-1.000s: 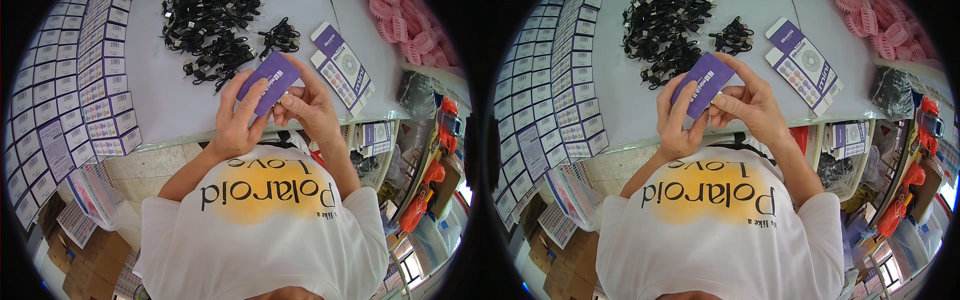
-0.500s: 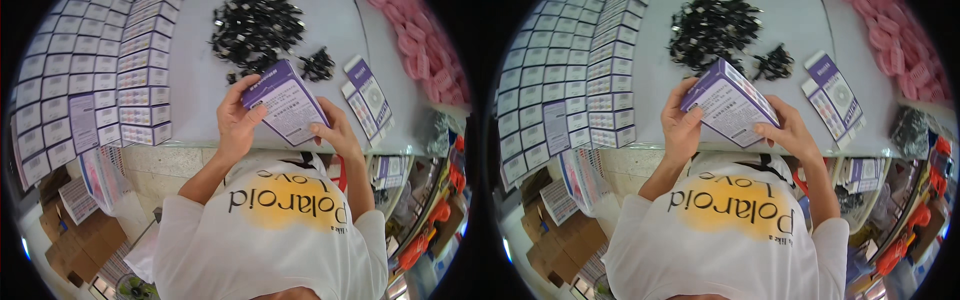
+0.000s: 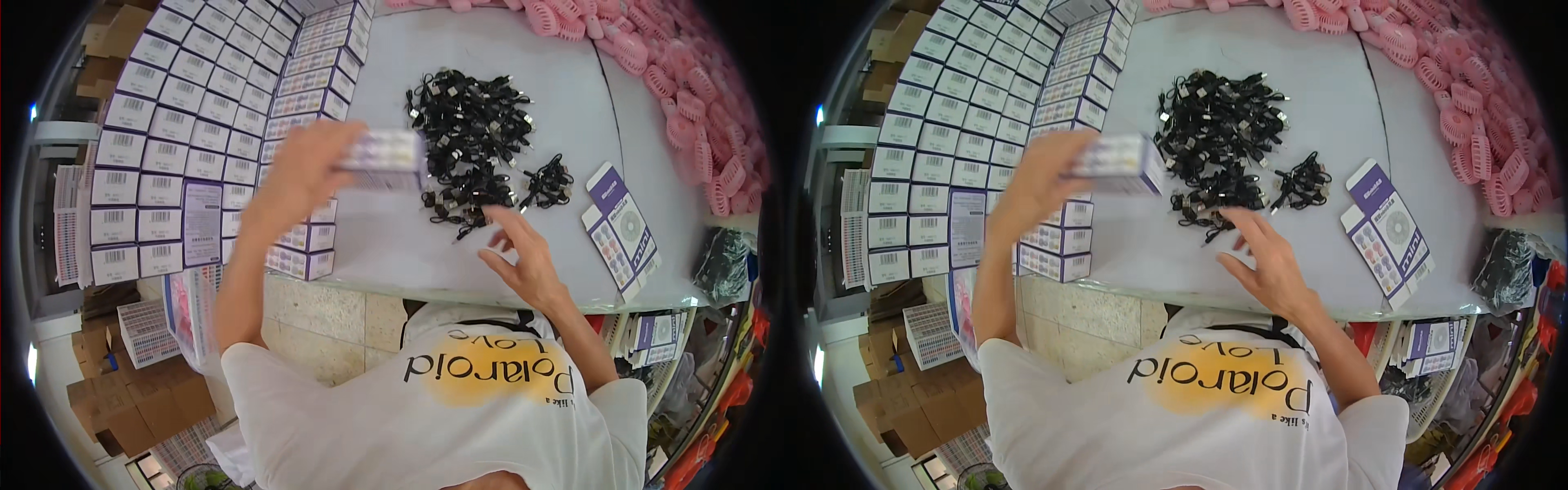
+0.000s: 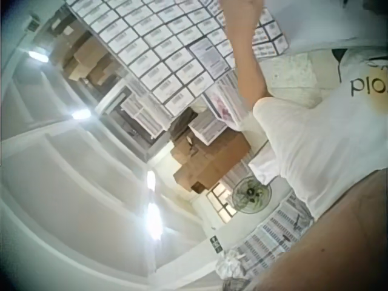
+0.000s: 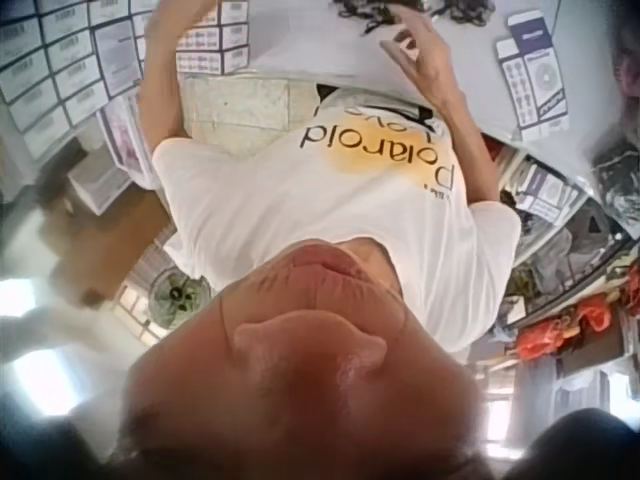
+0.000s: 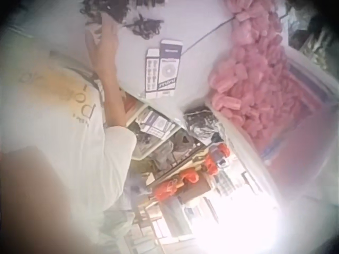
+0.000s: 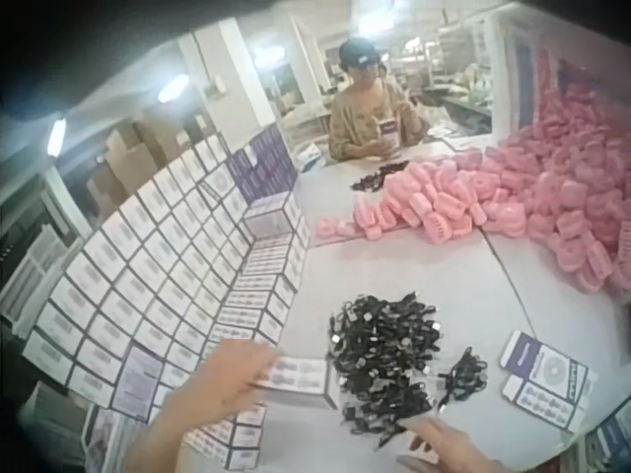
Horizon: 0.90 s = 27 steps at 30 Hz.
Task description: Packing mini handheld fans and their accessories into retail boxes.
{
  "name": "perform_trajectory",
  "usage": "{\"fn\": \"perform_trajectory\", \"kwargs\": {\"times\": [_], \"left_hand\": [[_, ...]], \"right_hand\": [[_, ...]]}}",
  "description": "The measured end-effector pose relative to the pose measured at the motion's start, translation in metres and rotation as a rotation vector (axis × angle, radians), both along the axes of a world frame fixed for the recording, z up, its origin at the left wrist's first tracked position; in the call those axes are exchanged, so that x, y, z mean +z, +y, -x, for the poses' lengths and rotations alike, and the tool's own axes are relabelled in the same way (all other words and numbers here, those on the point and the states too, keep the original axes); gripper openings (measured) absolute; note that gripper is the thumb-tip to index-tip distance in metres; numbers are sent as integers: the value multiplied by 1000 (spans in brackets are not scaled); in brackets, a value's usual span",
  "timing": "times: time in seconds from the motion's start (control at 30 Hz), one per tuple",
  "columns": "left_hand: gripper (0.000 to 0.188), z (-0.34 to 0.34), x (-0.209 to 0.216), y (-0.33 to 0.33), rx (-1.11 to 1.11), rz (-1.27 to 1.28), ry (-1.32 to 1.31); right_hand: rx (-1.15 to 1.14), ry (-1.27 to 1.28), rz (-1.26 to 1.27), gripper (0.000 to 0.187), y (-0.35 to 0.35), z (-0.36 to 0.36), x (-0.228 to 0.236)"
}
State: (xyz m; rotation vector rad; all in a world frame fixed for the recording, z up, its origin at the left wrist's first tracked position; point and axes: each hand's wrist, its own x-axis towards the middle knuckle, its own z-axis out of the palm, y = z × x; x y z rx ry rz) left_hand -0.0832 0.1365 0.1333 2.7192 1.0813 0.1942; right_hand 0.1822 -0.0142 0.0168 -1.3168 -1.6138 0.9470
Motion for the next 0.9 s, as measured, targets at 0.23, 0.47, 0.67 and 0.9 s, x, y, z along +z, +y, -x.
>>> {"fn": "perform_trajectory", "kwargs": {"times": [0.23,0.47,0.67,0.9], "left_hand": [[50,37,-3,168,128,-459,47],[53,37,-22,282,262,-539,159],[54,28,-35,334,345,-522,282],[39,33,-41,370,341,-596,354]], "right_hand": [[-177,-34,-23,25,-38,-20,-62],[-308,-71,-12,15,-36,-11,-55],[-310,-117,-13,17,-32,-11,-58],[-315,-106,-34,19,-26,-11,-61]]}}
